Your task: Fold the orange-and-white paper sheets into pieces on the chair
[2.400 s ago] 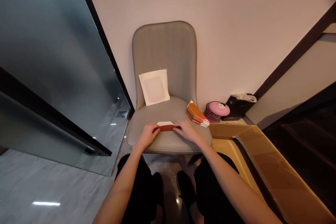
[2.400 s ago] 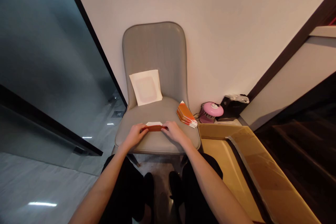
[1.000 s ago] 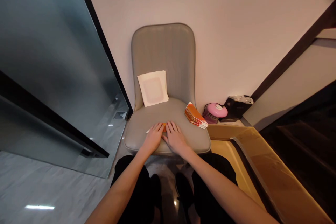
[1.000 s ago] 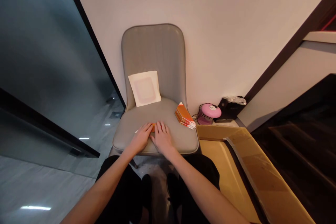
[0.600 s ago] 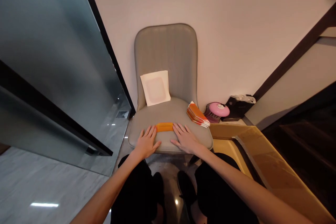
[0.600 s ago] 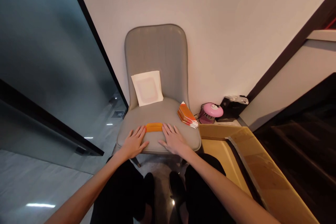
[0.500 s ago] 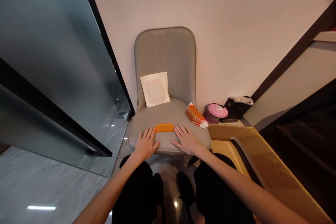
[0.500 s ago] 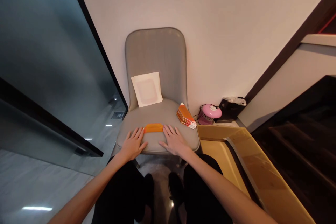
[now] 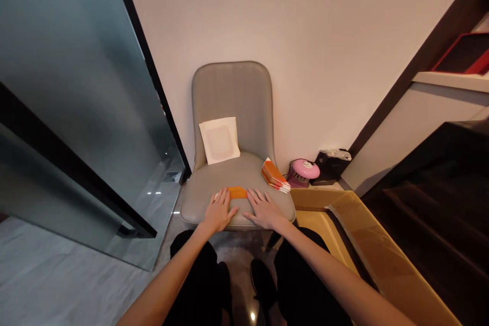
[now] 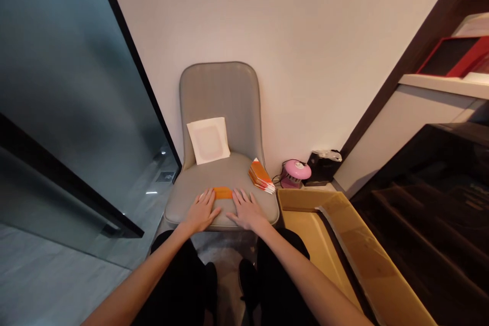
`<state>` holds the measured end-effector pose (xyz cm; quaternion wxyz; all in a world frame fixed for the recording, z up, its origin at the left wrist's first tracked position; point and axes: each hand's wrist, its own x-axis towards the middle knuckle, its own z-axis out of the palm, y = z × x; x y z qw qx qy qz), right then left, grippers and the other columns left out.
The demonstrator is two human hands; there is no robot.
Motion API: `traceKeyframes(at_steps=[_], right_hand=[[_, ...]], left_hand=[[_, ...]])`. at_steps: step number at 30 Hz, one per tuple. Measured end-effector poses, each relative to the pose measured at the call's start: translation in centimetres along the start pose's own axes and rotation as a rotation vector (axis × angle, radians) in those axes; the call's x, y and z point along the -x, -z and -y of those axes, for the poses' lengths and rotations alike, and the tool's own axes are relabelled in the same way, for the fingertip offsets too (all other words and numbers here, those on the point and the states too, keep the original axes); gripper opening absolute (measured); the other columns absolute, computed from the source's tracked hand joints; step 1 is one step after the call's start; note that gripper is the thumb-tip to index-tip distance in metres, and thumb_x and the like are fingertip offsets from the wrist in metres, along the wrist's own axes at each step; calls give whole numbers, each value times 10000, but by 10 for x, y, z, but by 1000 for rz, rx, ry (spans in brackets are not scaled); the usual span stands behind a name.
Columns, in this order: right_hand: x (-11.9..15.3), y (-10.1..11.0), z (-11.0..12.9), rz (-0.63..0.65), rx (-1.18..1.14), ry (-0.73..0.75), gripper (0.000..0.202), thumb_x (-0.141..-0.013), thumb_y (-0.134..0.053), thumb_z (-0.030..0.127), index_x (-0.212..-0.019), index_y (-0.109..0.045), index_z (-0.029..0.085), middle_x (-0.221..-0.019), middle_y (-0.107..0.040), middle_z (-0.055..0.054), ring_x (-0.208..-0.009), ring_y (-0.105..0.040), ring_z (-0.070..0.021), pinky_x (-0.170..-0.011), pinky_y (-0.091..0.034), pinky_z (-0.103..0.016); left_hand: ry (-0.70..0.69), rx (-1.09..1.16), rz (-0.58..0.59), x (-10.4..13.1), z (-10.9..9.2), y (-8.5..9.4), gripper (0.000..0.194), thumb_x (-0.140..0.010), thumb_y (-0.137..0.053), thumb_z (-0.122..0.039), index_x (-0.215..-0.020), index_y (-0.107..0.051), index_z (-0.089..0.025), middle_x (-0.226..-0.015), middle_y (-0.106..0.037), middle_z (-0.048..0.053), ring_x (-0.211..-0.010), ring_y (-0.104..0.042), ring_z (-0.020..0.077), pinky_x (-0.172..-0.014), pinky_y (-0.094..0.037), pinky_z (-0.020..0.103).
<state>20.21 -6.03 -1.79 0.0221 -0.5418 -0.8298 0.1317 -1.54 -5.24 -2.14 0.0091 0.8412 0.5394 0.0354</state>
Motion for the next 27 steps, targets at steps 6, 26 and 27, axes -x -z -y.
traceKeyframes(at_steps=[6,26,27], right_hand=[[7,-8,-16,-31,74,-15,796,-973,-381,619,-1589,-310,121,-1670,-203,-130,-1545,-157,-358,-1218,-194,-564],[-13,-1,13,-450,-41,-39,616,-1026,-331,398,-1520,-412,39,-1591,-380,-213,-1463,-365,-342,-1171,-320,-485],[-16,-3,17,-435,-64,30,611,-1028,-322,394,-1532,-401,57,-1602,-370,-193,-1475,-350,-322,-1182,-311,-476]], left_hand=[[99,-47,31,31,25,13,664,-1014,-356,-488,-1573,-331,-130,-1630,-305,173,-1517,-282,318,-1212,-254,527],[179,-54,-237,9,-8,8,578,-1018,-361,-415,-1474,-469,-76,-1540,-464,194,-1439,-410,333,-1160,-357,511],[179,-52,-217,8,-10,7,582,-1020,-354,-412,-1476,-466,-69,-1551,-448,195,-1446,-400,335,-1160,-358,508]])
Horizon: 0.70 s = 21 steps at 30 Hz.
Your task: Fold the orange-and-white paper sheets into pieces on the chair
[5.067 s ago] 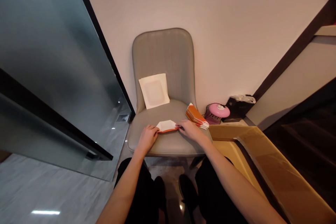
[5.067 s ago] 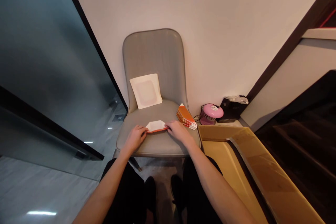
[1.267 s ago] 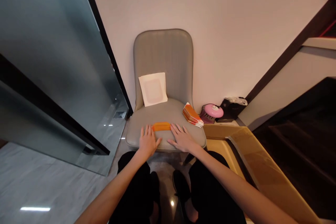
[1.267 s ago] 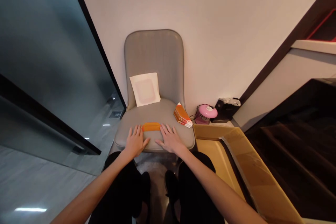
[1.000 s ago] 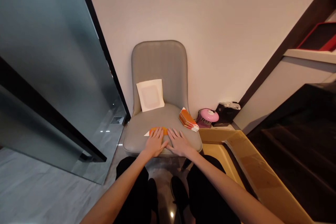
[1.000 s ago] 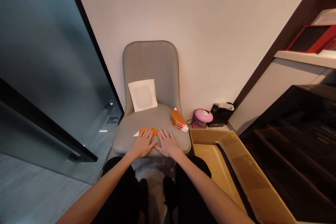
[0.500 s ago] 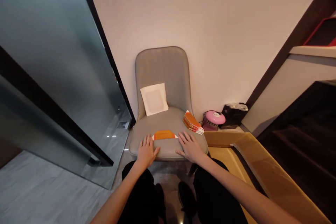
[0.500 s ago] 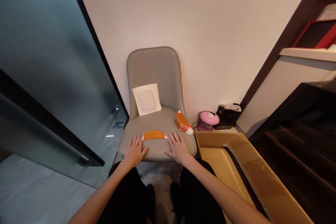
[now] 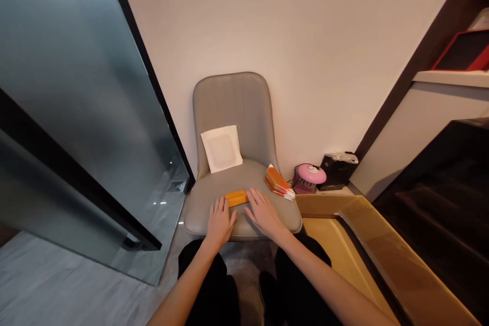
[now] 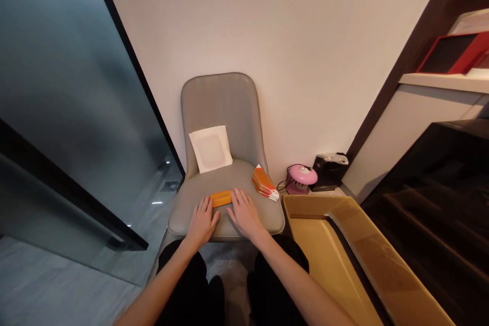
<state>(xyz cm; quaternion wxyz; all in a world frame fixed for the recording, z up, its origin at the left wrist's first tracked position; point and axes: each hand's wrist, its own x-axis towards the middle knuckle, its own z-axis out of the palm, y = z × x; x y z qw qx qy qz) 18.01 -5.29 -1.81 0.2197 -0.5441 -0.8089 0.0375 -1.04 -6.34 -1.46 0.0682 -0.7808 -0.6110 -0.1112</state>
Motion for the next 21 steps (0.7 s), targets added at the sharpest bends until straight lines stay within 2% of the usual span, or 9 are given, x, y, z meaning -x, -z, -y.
traceKeyframes(at_steps=[2,4,7,9,12,16,18,21], right_hand=[[-4,-7,7,50,-77,118,624,-1031,-309,411,-1558,-360,79,-1624,-338,-165,-1503,-309,-283,-1205,-284,-459],[-8,-13,13,140,-135,171,676,-1029,-305,459,-1576,-311,61,-1634,-311,-167,-1518,-281,-261,-1222,-258,-435],[-12,-19,15,281,-129,73,774,-1019,-288,535,-1573,-274,-6,-1638,-277,-199,-1531,-239,-284,-1238,-205,-429],[-12,-19,12,320,-82,-41,803,-1014,-272,566,-1576,-264,-6,-1649,-239,-200,-1539,-208,-300,-1238,-178,-445],[-10,-16,7,330,-18,-156,776,-1012,-279,572,-1588,-277,53,-1654,-244,-176,-1532,-222,-306,-1221,-182,-471],[-5,-14,5,301,37,-228,721,-1010,-360,528,-1577,-324,85,-1641,-293,-171,-1510,-249,-334,-1199,-172,-505],[-5,-11,6,248,46,-246,703,-1006,-400,495,-1561,-345,67,-1621,-333,-192,-1492,-272,-346,-1185,-181,-506],[-8,-3,6,158,15,-246,644,-1009,-422,423,-1526,-376,41,-1496,-504,-227,-1376,-428,-334,-1115,-280,-459]], left_hand=[[11,-10,55,-1,-3,-2,587,-1021,-343,-399,-1482,-462,-56,-1574,-411,199,-1461,-378,344,-1164,-354,508],[22,-18,125,-2,-6,-2,596,-1018,-345,-384,-1503,-436,-51,-1597,-370,197,-1475,-355,350,-1171,-343,517],[29,-21,218,-2,-8,-1,618,-1009,-357,-370,-1548,-368,-68,-1630,-303,179,-1501,-304,353,-1184,-313,541],[29,-15,248,-2,-8,0,639,-1011,-349,-390,-1562,-335,-67,-1646,-261,172,-1516,-268,350,-1197,-284,548],[35,5,256,-1,-6,2,679,-1020,-326,-460,-1563,-319,-52,-1650,-241,178,-1526,-243,344,-1208,-257,545],[19,35,228,1,-1,2,670,-1014,-366,-480,-1544,-359,-71,-1638,-279,186,-1519,-260,344,-1199,-265,534],[4,55,186,1,1,4,629,-1010,-399,-457,-1514,-406,-81,-1614,-341,194,-1497,-307,343,-1186,-286,522],[35,76,99,-1,1,10,501,-1010,-422,-399,-1402,-525,-105,-1489,-513,199,-1377,-459,334,-1104,-379,489]])
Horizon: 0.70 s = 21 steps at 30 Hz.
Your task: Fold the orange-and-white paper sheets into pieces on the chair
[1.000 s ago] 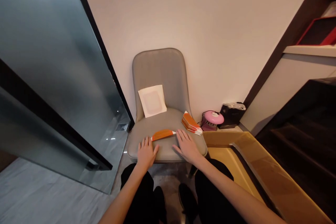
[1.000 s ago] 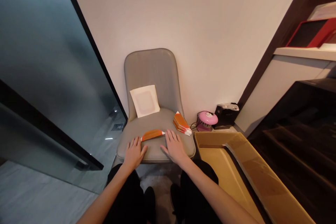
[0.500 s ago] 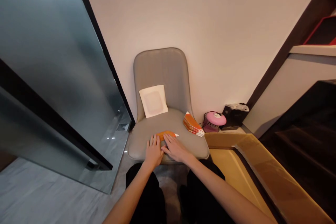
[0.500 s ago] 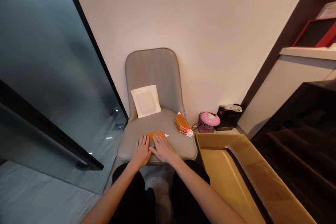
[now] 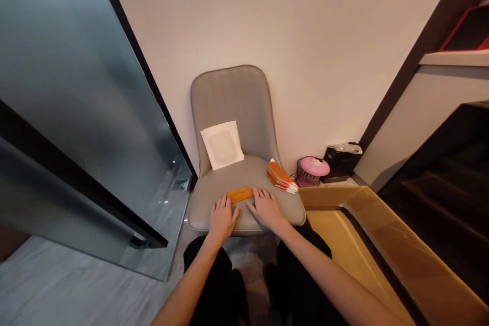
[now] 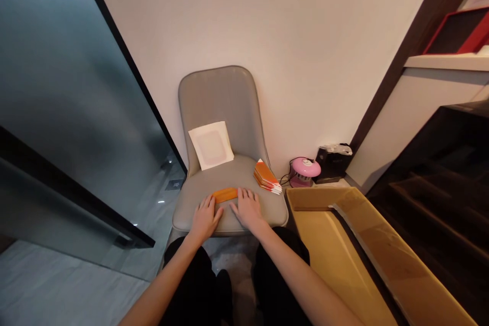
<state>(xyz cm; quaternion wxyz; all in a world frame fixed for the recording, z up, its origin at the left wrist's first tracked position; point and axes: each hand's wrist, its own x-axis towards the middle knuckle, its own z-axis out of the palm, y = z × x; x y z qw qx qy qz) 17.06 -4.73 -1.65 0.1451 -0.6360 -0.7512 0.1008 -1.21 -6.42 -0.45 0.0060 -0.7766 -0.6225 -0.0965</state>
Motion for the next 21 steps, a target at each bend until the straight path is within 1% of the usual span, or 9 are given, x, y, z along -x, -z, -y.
traceKeyframes(at_steps=[2,4,7,10,13,16,18,21], right_hand=[[-2,7,-1,-22,-27,-32,564,-1008,-433,372,-1479,-433,61,-1356,-616,-219,-1248,-528,-318,-1014,-359,-419],[-5,12,-3,-26,-29,-79,458,-1001,-455,337,-1383,-529,95,-1256,-660,-200,-1164,-564,-313,-925,-390,-394],[-7,13,-5,-23,-14,-89,309,-979,-504,309,-1195,-642,136,-1207,-660,-174,-1127,-563,-306,-871,-385,-369],[-8,7,-9,-11,-61,-92,208,-947,-552,280,-1066,-687,173,-1111,-670,-133,-1034,-581,-269,-822,-378,-338],[-10,0,-16,-35,-148,-87,141,-922,-564,244,-922,-692,185,-1002,-662,-100,-909,-582,-222,-780,-377,-309],[-11,-7,-25,-100,-257,-18,97,-876,-577,214,-820,-650,184,-950,-646,-82,-869,-571,-202,-772,-381,-293],[-12,-12,-31,-122,-372,-8,69,-850,-565,209,-807,-616,191,-879,-638,-56,-814,-572,-191,-746,-387,-286],[-14,-17,-38,-123,-616,-63,42,-809,-550,237,-827,-574,208,-778,-626,-14,-731,-581,-187,-709,-415,-288]], left_hand=[[59,7,-34,-3,-1,5,419,-1003,-440,-365,-1301,-590,-111,-1321,-626,190,-1240,-549,327,-1001,-443,460],[115,29,-50,-6,-2,8,363,-986,-479,-339,-1242,-615,-120,-1192,-666,166,-1144,-577,320,-926,-463,431],[187,105,-76,-12,-3,6,357,-947,-550,-302,-1257,-608,-133,-1182,-658,145,-1129,-568,307,-908,-451,396],[241,163,-80,-15,-4,1,421,-913,-604,-299,-1299,-594,-129,-1216,-641,151,-1148,-556,310,-918,-440,395],[259,193,-84,-17,-4,-3,465,-901,-619,-326,-1325,-592,-136,-1230,-631,157,-1161,-551,327,-911,-442,413],[233,249,-128,-18,-1,-6,460,-895,-619,-302,-1324,-597,-137,-1219,-648,157,-1160,-563,322,-933,-442,416],[208,327,-166,-20,4,-8,412,-881,-623,-259,-1274,-620,-133,-1179,-681,145,-1126,-593,298,-951,-443,402],[221,491,-194,-22,9,-11,338,-860,-633,-226,-1189,-641,-147,-1029,-737,101,-998,-659,254,-910,-467,366]])
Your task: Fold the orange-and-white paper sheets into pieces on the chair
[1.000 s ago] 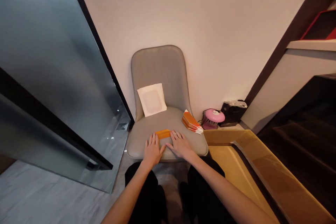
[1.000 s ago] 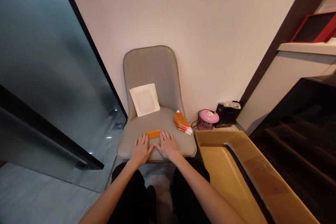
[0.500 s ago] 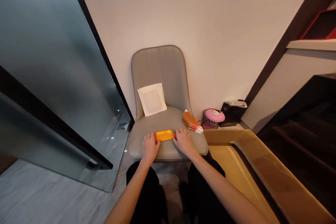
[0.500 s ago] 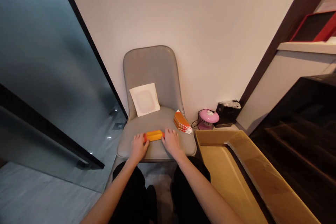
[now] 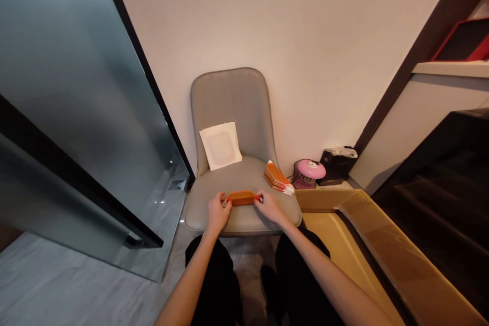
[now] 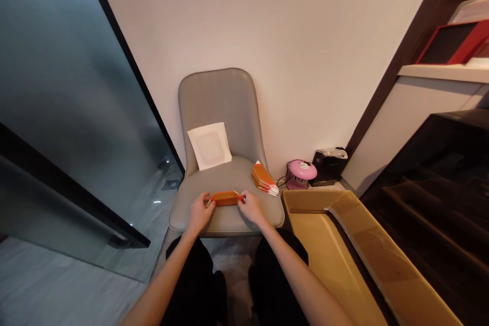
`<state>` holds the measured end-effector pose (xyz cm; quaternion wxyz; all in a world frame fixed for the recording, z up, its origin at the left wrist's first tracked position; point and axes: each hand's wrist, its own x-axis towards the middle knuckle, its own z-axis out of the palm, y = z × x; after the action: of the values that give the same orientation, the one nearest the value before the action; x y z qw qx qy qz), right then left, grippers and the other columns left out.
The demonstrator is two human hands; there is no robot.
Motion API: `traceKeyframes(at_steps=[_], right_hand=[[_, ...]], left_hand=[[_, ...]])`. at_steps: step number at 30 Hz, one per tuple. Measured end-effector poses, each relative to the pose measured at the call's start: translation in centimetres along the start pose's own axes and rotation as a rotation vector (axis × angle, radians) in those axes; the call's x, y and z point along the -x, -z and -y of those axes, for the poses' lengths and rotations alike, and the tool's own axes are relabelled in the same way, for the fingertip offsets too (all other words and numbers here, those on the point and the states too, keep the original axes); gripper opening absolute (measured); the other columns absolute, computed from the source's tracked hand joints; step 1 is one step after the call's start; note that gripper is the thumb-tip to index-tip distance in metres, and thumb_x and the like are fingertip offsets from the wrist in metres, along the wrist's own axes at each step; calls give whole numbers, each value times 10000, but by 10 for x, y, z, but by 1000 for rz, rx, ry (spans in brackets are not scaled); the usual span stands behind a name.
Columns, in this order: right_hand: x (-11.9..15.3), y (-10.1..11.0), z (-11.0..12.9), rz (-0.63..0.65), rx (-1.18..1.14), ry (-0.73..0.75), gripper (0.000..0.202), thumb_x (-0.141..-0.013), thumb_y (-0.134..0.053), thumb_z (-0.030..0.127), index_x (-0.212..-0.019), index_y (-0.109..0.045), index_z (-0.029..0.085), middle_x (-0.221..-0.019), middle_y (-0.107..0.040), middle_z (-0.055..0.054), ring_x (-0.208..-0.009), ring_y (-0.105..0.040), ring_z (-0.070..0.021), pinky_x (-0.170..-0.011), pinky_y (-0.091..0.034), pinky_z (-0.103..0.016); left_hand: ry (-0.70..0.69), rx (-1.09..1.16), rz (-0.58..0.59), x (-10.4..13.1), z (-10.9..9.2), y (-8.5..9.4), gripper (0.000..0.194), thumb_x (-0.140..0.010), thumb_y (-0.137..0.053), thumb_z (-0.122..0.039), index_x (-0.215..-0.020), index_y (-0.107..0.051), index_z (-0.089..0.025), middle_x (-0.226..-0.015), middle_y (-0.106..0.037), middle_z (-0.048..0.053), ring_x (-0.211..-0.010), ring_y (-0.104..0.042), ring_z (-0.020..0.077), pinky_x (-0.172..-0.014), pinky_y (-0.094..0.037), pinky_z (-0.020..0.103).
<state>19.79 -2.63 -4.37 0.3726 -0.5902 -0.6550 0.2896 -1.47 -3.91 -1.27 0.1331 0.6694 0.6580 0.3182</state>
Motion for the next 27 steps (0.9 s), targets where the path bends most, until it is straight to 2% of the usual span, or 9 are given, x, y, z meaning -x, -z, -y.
traceKeyframes(at_steps=[3,6,8,11,13,16,20,24,27], right_hand=[[-2,1,-1,-43,-263,11,190,-767,-577,325,-919,-567,213,-816,-659,-19,-786,-625,-214,-739,-468,-318],[-3,7,5,-115,-418,71,362,-746,-609,423,-1034,-583,205,-894,-689,-42,-837,-643,-230,-776,-494,-347],[-3,13,11,-125,-468,99,351,-739,-621,455,-984,-615,204,-911,-698,-51,-831,-639,-229,-782,-494,-350],[-2,23,18,-90,-541,111,300,-738,-645,468,-865,-656,197,-860,-695,-44,-786,-618,-216,-760,-480,-334],[-2,29,20,-82,-591,100,312,-725,-684,473,-855,-682,189,-833,-690,-36,-773,-603,-207,-741,-467,-316],[-2,35,19,-107,-689,33,382,-685,-744,501,-889,-700,181,-806,-684,-25,-732,-580,-188,-686,-447,-288],[-4,36,15,-171,-856,-109,480,-638,-793,553,-917,-695,175,-747,-662,-8,-655,-552,-160,-610,-421,-262],[-3,27,16,-54,-891,-148,503,-628,-779,621,-848,-705,175,-777,-704,-45,-664,-593,-184,-617,-463,-289],[-4,18,17,20,-841,-125,505,-591,-787,644,-753,-691,176,-740,-710,-50,-676,-615,-207,-645,-491,-318]], left_hand=[[36,113,9,-1,1,-2,322,-853,-641,-260,-1156,-653,-153,-932,-753,84,-901,-691,237,-848,-487,349],[25,179,-14,-2,-3,-4,344,-818,-666,-286,-1135,-675,-153,-998,-755,110,-933,-694,248,-862,-494,365],[40,289,-19,-3,-6,-6,362,-809,-663,-306,-1137,-680,-153,-1018,-755,117,-942,-694,251,-870,-501,371],[128,565,48,-7,-13,-8,395,-808,-652,-393,-1106,-686,-135,-921,-758,111,-836,-698,236,-789,-521,346],[145,698,111,-8,-17,-7,394,-779,-670,-464,-985,-712,-130,-848,-745,93,-770,-679,218,-729,-514,316],[90,757,210,-7,-24,-3,359,-732,-708,-503,-761,-707,-146,-761,-711,54,-738,-641,189,-717,-487,285],[83,829,304,-3,-36,-1,326,-686,-759,-464,-762,-709,-151,-798,-721,38,-785,-644,187,-785,-483,288],[120,911,348,0,-49,-12,387,-605,-816,-487,-743,-669,-157,-801,-726,44,-790,-660,195,-785,-494,295],[150,931,368,4,-59,-23,441,-604,-819,-533,-766,-657,-156,-758,-715,37,-684,-637,164,-666,-481,264]])
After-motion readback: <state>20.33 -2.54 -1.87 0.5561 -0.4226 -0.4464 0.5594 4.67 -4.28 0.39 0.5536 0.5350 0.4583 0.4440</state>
